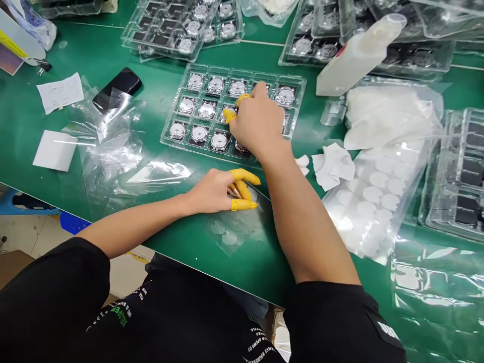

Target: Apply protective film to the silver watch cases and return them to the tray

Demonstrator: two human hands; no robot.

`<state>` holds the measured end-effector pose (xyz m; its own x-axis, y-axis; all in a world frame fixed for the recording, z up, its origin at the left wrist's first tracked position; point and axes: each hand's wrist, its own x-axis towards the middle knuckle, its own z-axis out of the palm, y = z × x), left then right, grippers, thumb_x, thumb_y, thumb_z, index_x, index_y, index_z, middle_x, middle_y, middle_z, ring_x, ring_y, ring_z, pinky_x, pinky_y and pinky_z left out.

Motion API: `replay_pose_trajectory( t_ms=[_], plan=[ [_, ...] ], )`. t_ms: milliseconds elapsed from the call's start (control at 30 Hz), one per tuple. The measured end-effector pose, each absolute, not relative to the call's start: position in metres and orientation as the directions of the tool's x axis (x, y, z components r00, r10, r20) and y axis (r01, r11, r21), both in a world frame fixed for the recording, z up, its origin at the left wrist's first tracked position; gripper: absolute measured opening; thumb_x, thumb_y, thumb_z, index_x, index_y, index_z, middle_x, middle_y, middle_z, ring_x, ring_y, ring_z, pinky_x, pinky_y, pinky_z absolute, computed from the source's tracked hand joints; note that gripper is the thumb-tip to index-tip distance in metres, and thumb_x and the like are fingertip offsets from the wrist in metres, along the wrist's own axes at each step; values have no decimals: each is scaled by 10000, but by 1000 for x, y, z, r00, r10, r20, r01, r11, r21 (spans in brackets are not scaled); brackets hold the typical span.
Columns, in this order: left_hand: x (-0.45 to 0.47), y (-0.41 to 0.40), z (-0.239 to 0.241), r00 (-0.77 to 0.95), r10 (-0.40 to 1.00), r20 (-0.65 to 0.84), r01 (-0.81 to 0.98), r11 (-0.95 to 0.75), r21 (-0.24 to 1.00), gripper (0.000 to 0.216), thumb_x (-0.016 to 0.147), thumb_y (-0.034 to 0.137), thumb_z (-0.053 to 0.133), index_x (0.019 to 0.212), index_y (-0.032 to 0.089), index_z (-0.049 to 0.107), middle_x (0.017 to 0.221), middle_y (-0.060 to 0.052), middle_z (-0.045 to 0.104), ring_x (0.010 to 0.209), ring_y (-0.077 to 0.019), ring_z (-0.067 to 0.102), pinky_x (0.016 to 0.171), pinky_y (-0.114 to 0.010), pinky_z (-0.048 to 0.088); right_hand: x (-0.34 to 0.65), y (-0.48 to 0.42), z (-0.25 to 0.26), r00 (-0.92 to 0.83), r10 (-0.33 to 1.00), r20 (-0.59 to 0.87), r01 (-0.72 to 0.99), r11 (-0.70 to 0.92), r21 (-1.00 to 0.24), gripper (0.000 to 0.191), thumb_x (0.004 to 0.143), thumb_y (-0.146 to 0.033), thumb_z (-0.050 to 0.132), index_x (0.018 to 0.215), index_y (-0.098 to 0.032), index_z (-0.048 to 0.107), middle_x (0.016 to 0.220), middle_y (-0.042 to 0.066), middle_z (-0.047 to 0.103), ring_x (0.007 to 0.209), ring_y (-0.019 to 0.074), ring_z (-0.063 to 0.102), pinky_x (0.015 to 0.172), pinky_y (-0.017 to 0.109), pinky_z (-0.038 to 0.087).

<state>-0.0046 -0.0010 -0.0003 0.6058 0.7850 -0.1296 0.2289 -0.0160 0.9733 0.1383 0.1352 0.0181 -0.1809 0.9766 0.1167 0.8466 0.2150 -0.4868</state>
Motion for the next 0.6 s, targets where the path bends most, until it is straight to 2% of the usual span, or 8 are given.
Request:
replay_pose_trajectory(
  t_ms=[133,200,300,367,433,500,533,600],
  plan=[
    [-5,-1,-1,605,789,-105,214,-34,976,390,828,265,772,1188,176,651,864,23,769,802,-105,728,866,-266,599,126,149,-25,-215,945,247,745,322,-584,340,845,-534,752,928,-224,638,1071,126,600,1044,337,633,891,504,513],
    [-6,-1,0,607,787,-108,214,-31,976,385,829,275,771,1180,175,650,859,21,767,796,-105,727,861,-268,600,126,150,-21,-195,960,203,730,280,-623,308,847,-510,756,920,-241,626,1039,109,636,998,307,623,895,499,516],
    [-5,-1,1,602,790,-118,215,-18,977,393,826,290,775,1181,175,649,863,12,767,783,-107,722,843,-272,598,129,138,8,-115,984,135,673,177,-718,212,827,-370,794,867,-257,619,961,59,680,881,233,597,913,470,506],
    [-5,0,1,582,804,-124,210,-1,978,410,823,316,780,1186,173,651,865,-1,770,783,-113,719,828,-277,595,138,116,32,-63,988,142,525,154,-837,221,795,-337,827,849,-263,627,921,30,668,805,181,572,834,407,514],
    [-4,1,-1,549,826,-129,187,29,982,509,792,375,815,1227,176,641,873,-17,772,798,-130,721,814,-287,595,152,85,48,-37,991,128,291,134,-947,299,747,-413,871,863,-265,638,830,6,624,682,141,539,617,334,477],
    [-3,1,-4,522,845,-114,123,57,991,702,724,421,871,1326,187,596,893,-25,772,826,-150,728,816,-301,600,168,48,54,-87,996,-7,119,3,-993,462,628,-485,936,889,-261,628,685,-38,559,490,109,463,405,289,321],
    [-3,1,-6,520,849,-98,85,62,994,771,695,422,890,1362,195,576,897,-22,768,828,-154,728,819,-307,603,176,31,53,-130,985,-115,99,-103,-990,546,572,-465,968,936,-270,612,634,-62,554,425,102,436,359,274,275],
    [-2,1,-9,543,837,-67,41,54,998,754,684,377,890,1355,207,591,888,-7,753,800,-145,716,808,-309,603,186,4,44,-162,948,-275,64,-268,-961,664,494,-423,1002,967,-288,555,618,-92,578,365,97,436,317,255,285]
  ],
)
